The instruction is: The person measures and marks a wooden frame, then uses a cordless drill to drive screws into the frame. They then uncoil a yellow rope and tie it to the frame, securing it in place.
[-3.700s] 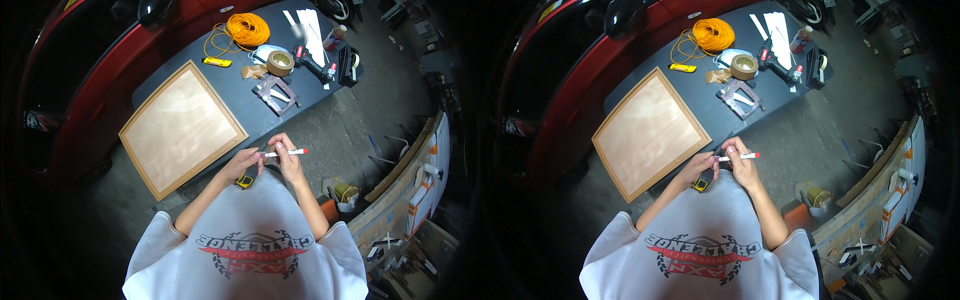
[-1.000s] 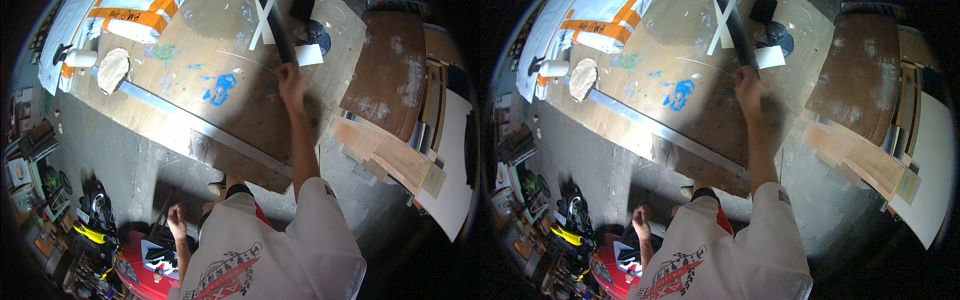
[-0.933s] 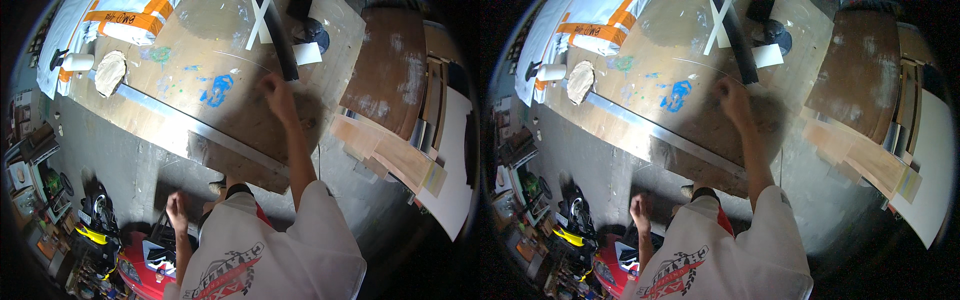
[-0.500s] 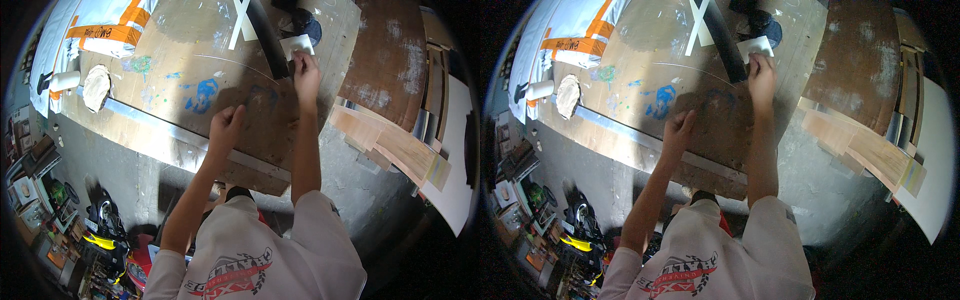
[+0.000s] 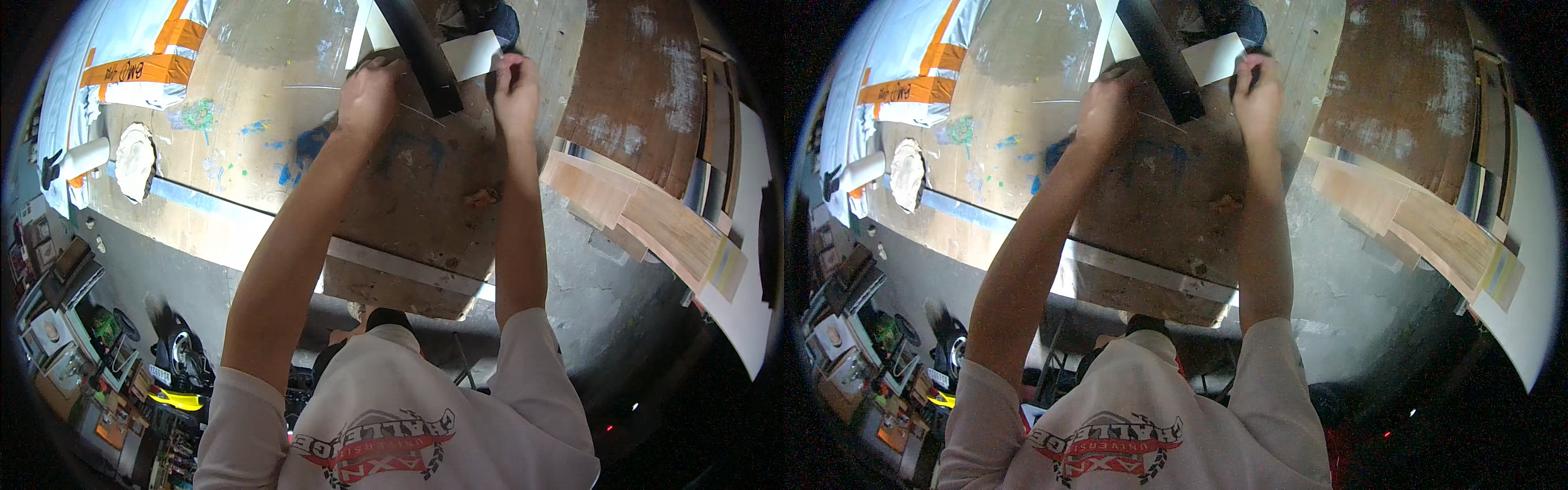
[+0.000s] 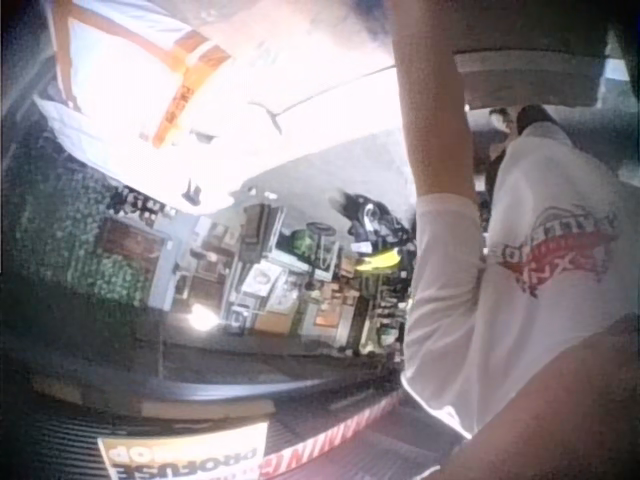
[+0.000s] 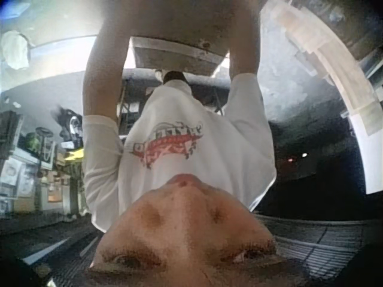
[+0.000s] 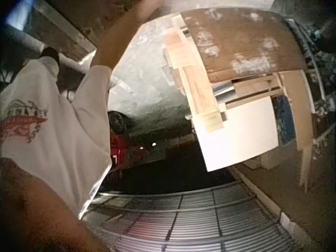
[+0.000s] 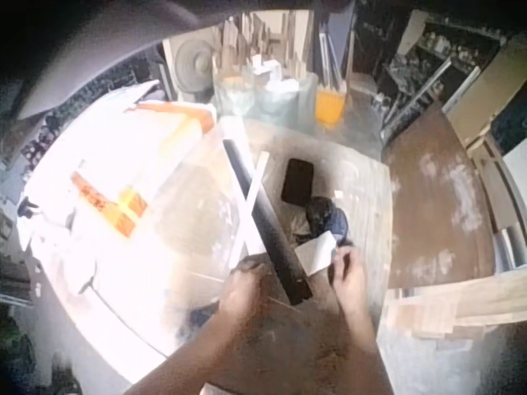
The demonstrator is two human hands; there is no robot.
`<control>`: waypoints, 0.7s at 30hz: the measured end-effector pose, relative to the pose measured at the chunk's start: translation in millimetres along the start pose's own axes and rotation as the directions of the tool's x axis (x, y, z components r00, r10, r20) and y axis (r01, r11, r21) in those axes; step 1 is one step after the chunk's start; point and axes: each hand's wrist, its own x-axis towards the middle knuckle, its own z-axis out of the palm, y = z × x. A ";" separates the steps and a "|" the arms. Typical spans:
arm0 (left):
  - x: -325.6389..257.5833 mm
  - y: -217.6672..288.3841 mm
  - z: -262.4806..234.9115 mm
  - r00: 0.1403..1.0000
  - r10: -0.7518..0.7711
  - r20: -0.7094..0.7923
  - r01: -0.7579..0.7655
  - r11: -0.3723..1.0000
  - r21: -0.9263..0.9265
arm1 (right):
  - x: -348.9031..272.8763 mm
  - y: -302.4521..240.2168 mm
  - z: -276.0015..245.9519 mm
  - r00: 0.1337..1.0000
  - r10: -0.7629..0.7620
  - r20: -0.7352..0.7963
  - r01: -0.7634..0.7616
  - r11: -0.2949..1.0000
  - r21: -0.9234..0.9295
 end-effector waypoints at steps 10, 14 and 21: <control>-12.1 -15.3 -18.7 1.000 0.025 -0.013 -0.026 1.000 -0.015 | 31.0 10.3 -41.3 0.917 0.385 0.104 -0.388 0.802 0.454; -16.4 -18.0 -20.2 1.000 0.002 0.018 -0.002 1.000 -0.002 | 18.6 6.7 -43.1 0.895 0.446 0.006 -0.396 0.788 0.471; -17.6 -13.0 -35.1 0.957 -0.121 0.265 0.093 0.989 0.115 | -11.5 -21.1 -27.3 0.975 -0.169 -0.141 0.104 0.918 -0.382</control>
